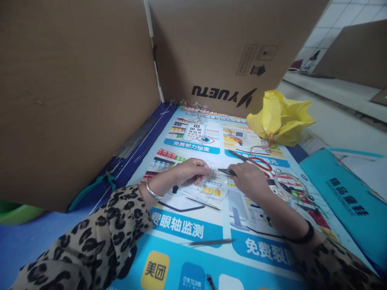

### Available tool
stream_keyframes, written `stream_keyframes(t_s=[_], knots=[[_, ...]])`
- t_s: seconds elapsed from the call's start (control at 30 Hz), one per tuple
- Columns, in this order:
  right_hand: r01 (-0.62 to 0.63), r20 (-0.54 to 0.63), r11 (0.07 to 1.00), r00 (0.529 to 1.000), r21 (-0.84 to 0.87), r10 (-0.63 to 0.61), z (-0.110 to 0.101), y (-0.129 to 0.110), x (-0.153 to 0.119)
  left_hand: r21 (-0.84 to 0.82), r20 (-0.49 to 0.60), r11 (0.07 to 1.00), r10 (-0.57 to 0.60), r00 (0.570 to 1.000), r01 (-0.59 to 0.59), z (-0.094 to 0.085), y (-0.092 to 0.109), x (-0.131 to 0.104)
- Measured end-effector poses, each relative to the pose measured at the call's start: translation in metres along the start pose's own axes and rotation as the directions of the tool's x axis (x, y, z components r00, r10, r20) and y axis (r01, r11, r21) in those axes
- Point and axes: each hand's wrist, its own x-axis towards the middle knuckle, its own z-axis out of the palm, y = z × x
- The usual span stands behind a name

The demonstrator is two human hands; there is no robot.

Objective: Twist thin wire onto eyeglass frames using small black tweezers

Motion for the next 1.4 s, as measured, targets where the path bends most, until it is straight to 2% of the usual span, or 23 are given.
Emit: stream_keyframes(t_s=[0.1,0.23,0.47,0.6,0.73,0.9,1.03,1.2,1.3,1.4], knots=[[0.028,-0.048,0.998,0.998,-0.05,-0.03,-0.001,0.002,0.0,0.027,0.005,1.0,-0.015,1.0,0.015,0.0,0.0,0.0],[0.07,-0.111,0.987,0.99,-0.143,-0.086,-0.009,0.006,0.001,0.142,-0.04,0.988,-0.054,0.998,0.059,0.002,0.005,-0.002],[0.056,-0.165,0.937,0.979,-0.344,-0.119,-0.032,0.005,0.007,0.16,-0.244,0.981,-0.064,0.968,0.106,0.019,0.009,-0.004],[0.056,-0.164,0.92,0.978,-0.388,-0.129,-0.037,0.002,0.012,0.261,-0.361,0.958,-0.02,0.932,0.121,0.022,0.004,0.0],[0.07,-0.172,0.921,0.974,-0.384,-0.146,-0.034,-0.002,0.016,0.509,-0.459,0.853,0.16,0.874,0.112,0.015,-0.002,0.004],[0.054,-0.097,0.953,0.991,-0.297,-0.087,-0.02,-0.002,0.019,0.757,-0.465,0.629,0.329,0.822,0.177,0.011,-0.005,0.004],[0.033,0.034,0.983,0.999,-0.18,-0.027,-0.007,0.0,0.019,0.837,-0.46,0.475,0.343,0.819,0.271,0.009,-0.004,0.002],[-0.021,0.146,0.994,0.989,-0.105,0.036,0.001,0.0,0.016,0.869,-0.456,0.379,0.367,0.811,0.317,0.008,-0.007,0.003],[-0.026,0.137,0.994,0.99,-0.11,0.042,0.001,-0.001,0.014,0.88,-0.45,0.344,0.38,0.808,0.328,0.009,-0.008,0.004],[-0.013,0.045,0.986,0.999,-0.164,0.021,-0.003,-0.002,0.013,0.873,-0.451,0.365,0.352,0.82,0.323,0.01,-0.007,0.003]])
